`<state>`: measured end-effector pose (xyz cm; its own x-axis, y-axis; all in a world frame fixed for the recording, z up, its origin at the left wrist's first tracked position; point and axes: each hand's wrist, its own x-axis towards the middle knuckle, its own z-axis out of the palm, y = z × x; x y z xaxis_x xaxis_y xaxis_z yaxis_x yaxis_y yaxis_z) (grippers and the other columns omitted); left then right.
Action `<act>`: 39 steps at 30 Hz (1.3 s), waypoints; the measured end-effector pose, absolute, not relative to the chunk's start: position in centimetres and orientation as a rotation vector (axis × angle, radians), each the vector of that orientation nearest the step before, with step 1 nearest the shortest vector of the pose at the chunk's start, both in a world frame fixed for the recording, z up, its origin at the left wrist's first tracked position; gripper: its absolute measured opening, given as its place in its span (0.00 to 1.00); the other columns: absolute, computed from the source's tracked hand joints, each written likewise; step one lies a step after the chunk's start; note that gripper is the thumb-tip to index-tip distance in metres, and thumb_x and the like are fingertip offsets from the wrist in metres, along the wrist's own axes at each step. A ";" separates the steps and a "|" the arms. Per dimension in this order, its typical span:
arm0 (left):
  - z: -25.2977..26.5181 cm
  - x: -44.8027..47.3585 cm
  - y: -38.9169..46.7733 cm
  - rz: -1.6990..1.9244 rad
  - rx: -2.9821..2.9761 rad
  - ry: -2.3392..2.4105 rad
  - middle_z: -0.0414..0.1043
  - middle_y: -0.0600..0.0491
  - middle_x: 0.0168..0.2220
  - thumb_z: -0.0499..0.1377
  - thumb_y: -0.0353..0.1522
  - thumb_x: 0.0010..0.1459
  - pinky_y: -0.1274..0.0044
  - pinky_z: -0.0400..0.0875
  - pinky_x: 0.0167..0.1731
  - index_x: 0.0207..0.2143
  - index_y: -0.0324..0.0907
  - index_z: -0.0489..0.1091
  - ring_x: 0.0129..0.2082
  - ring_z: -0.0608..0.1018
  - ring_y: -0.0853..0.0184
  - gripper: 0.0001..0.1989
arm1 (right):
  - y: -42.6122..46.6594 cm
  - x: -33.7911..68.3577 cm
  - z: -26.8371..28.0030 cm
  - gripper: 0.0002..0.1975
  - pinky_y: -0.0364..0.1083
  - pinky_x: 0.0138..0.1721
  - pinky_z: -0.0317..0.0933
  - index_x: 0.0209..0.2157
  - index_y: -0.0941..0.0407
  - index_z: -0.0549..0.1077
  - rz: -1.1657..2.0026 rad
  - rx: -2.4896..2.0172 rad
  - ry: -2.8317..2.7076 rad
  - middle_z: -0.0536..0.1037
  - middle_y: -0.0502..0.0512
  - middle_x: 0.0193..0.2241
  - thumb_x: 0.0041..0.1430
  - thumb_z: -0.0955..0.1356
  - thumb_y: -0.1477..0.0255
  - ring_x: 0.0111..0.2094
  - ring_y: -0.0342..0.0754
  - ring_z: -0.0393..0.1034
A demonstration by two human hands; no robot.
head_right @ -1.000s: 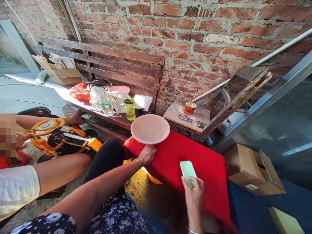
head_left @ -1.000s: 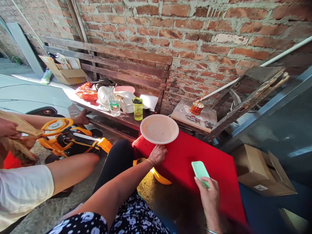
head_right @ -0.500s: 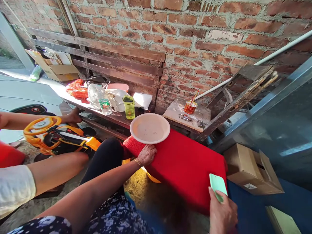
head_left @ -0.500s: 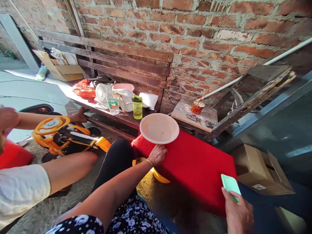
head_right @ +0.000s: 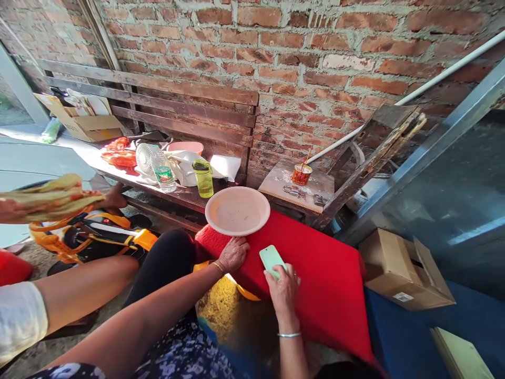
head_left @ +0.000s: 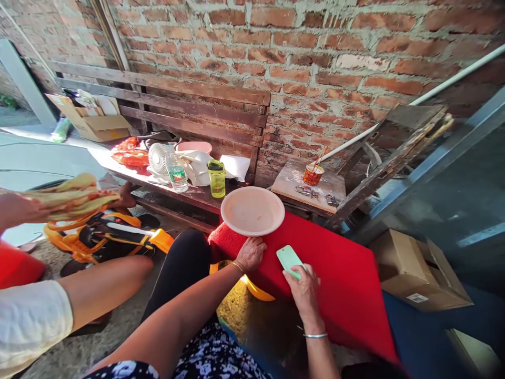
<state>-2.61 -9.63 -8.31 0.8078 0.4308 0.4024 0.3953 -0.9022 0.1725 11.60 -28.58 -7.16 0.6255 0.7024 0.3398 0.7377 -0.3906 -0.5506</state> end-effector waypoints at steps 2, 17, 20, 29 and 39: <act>-8.3 -2.6 -9.6 0.664 2.907 0.661 0.72 0.48 0.35 0.56 0.22 0.58 0.67 0.67 0.50 0.34 0.42 0.74 0.43 0.72 0.59 0.10 | -29.8 13.6 -7.1 0.34 0.52 0.42 0.58 0.32 0.51 0.79 -0.084 -2.228 -1.014 0.77 0.58 0.38 0.59 0.57 0.38 0.41 0.56 0.71; -7.7 -2.5 -9.9 0.580 2.912 0.718 0.72 0.47 0.36 0.55 0.22 0.60 0.67 0.66 0.51 0.35 0.41 0.75 0.44 0.73 0.58 0.10 | -36.3 19.2 -6.6 0.35 0.56 0.40 0.65 0.30 0.51 0.78 -0.154 -2.248 -0.491 0.74 0.59 0.33 0.46 0.64 0.33 0.37 0.59 0.70; -7.7 -2.5 -9.9 0.590 2.905 0.717 0.72 0.48 0.36 0.56 0.22 0.59 0.67 0.66 0.51 0.35 0.42 0.75 0.44 0.73 0.58 0.10 | -31.6 14.8 -6.8 0.34 0.53 0.42 0.65 0.30 0.51 0.77 -0.071 -2.073 -0.874 0.75 0.57 0.35 0.52 0.63 0.34 0.37 0.55 0.71; -7.7 -2.6 -9.8 0.603 2.906 0.701 0.72 0.48 0.36 0.56 0.22 0.59 0.68 0.66 0.50 0.35 0.42 0.75 0.44 0.72 0.59 0.10 | -32.6 17.0 -7.1 0.36 0.57 0.40 0.62 0.29 0.50 0.79 -0.113 -2.218 -0.823 0.77 0.60 0.35 0.51 0.59 0.33 0.39 0.61 0.73; -7.8 -2.5 -9.8 0.559 2.918 0.693 0.72 0.48 0.37 0.55 0.23 0.60 0.67 0.65 0.52 0.36 0.40 0.75 0.44 0.72 0.59 0.09 | -39.3 22.5 -6.4 0.30 0.62 0.38 0.63 0.28 0.47 0.78 -0.227 -2.399 -0.297 0.74 0.62 0.31 0.44 0.64 0.35 0.36 0.65 0.69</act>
<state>-2.46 -9.84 -7.77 0.8300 0.4502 0.3293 0.4169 -0.8929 0.1700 22.55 -39.28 -6.41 0.9584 0.1508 0.2425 0.2734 -0.7296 -0.6269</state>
